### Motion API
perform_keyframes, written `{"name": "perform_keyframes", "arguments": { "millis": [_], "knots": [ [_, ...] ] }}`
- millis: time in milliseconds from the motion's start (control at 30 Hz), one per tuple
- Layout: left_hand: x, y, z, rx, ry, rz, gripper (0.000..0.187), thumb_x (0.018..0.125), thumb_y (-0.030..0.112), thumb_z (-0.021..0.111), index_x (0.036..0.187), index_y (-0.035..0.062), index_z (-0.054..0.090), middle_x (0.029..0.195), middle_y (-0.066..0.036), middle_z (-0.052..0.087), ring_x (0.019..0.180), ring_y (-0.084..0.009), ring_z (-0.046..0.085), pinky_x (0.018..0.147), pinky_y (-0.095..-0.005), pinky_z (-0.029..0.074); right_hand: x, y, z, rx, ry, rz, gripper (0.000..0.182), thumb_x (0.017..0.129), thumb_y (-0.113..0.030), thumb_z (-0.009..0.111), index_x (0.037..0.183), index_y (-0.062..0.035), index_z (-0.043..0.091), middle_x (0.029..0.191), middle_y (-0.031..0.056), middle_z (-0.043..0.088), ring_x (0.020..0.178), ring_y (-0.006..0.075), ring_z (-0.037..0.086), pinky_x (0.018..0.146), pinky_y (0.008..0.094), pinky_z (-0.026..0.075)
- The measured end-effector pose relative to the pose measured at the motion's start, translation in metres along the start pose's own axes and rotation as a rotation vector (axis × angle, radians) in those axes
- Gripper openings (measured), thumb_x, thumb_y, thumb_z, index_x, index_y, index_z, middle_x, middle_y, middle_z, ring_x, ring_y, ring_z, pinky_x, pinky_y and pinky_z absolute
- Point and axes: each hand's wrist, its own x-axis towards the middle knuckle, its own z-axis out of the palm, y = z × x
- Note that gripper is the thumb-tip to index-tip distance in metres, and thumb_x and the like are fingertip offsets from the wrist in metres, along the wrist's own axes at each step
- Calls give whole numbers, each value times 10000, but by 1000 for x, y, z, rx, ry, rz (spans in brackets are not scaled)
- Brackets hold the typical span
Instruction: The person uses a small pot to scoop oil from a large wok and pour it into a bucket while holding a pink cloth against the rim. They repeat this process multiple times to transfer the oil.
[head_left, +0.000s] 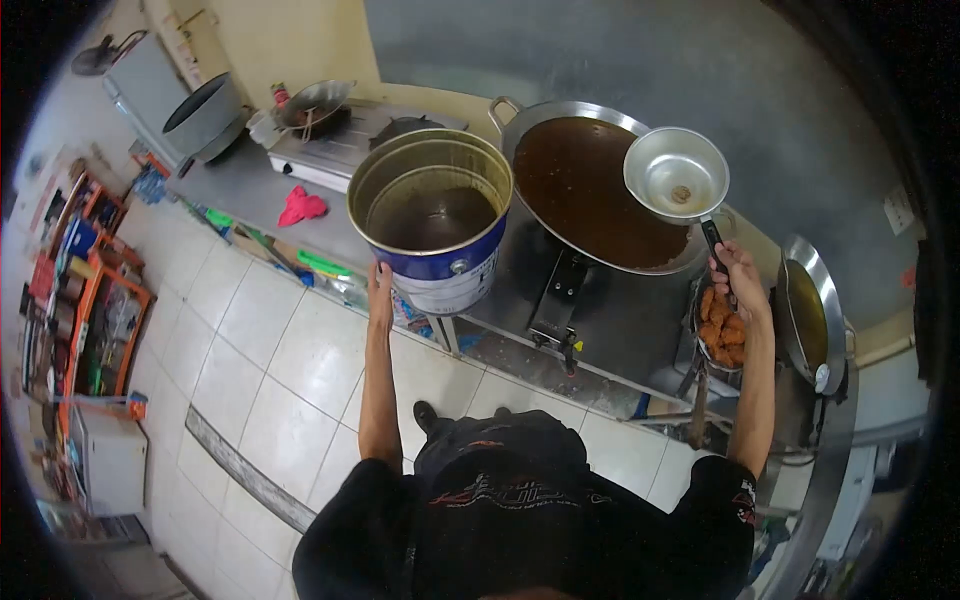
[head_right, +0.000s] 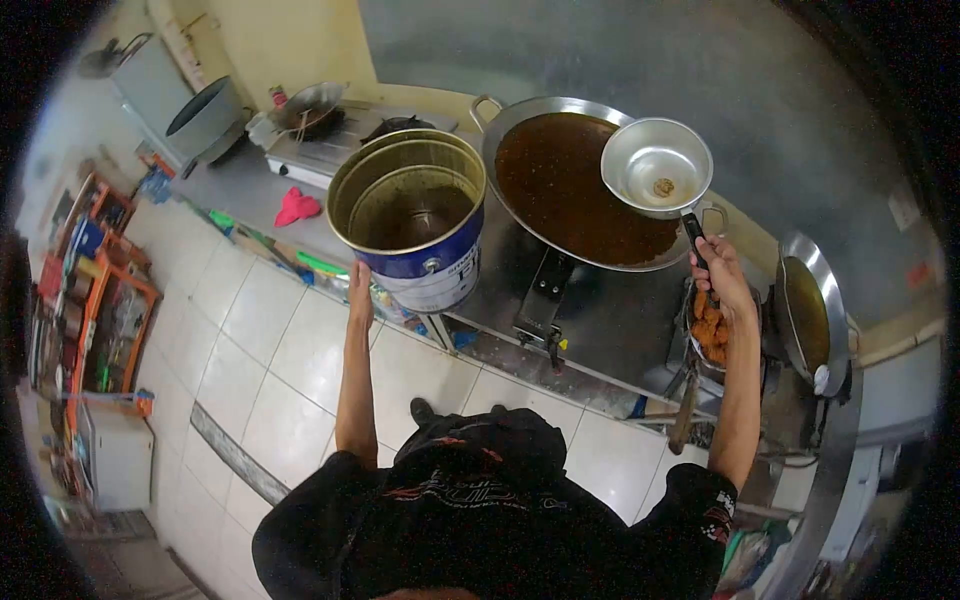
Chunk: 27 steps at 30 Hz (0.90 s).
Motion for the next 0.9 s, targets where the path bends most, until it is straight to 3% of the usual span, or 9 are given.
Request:
{"name": "perform_keyframes", "arguments": {
  "millis": [133,200,367,500,667,733,800,833,900],
  "knots": [
    [7,15,-5,-20,9,-17,652,865,456,614,1335,47,424,1396,-181,356,1306,-266,315,1071,-382,259,-18,-9,35,-103,147,93,182,950,-236,518,911,-67,463,718,-14,472,523,35,377,418,185,279],
    [20,8,-22,547,18,186,601,856,378,656,1319,74,421,1424,-162,341,1327,-252,303,1093,-382,229,-18,-14,61,-146,228,122,209,953,-254,508,852,-72,489,634,-34,435,485,36,357,410,201,259],
    [126,-8,-106,-8,126,75,620,814,364,685,1258,-2,455,1344,-217,405,1256,-299,397,1037,-386,313,-40,-2,101,-87,276,-3,239,949,-290,515,835,-80,522,606,-53,416,483,46,336,431,217,244],
    [291,-100,-217,800,223,191,591,807,306,657,1297,71,425,1316,-215,424,1255,-367,379,1015,-459,353,-62,-3,138,-75,429,19,238,929,-305,553,825,-97,501,636,-50,436,474,52,313,434,222,230],
    [405,-89,-263,1424,332,280,540,802,242,601,1317,237,439,1284,-171,450,1308,-348,294,1001,-608,312,-73,9,151,-181,541,20,288,905,-352,584,871,-83,488,688,-17,491,475,52,349,401,208,257],
    [473,-167,-315,1772,378,664,483,839,325,557,1292,188,463,1228,-167,522,1212,-339,440,1001,-627,294,-64,-6,185,-102,698,110,269,897,-337,600,849,-94,495,697,-25,500,499,49,355,425,202,270],
    [480,-171,-323,1814,117,272,455,894,421,481,1192,81,533,1068,-147,617,1027,-340,582,963,-549,374,-65,-5,195,-156,684,171,256,875,-327,636,837,-108,508,700,-29,503,524,47,369,439,196,270],
    [455,-178,-312,1807,20,254,455,894,421,481,1192,81,533,1068,-147,617,1027,-340,582,963,-549,374,-70,10,183,-135,764,151,225,883,-299,629,809,-122,511,686,-24,498,535,49,377,445,193,269],
    [420,-167,-296,1134,77,76,507,916,471,461,1043,-7,575,920,-127,648,822,-318,634,878,-424,451,-71,1,223,-49,640,92,201,932,-253,559,806,-106,505,668,-22,476,523,51,362,446,206,269]
  ]
}}
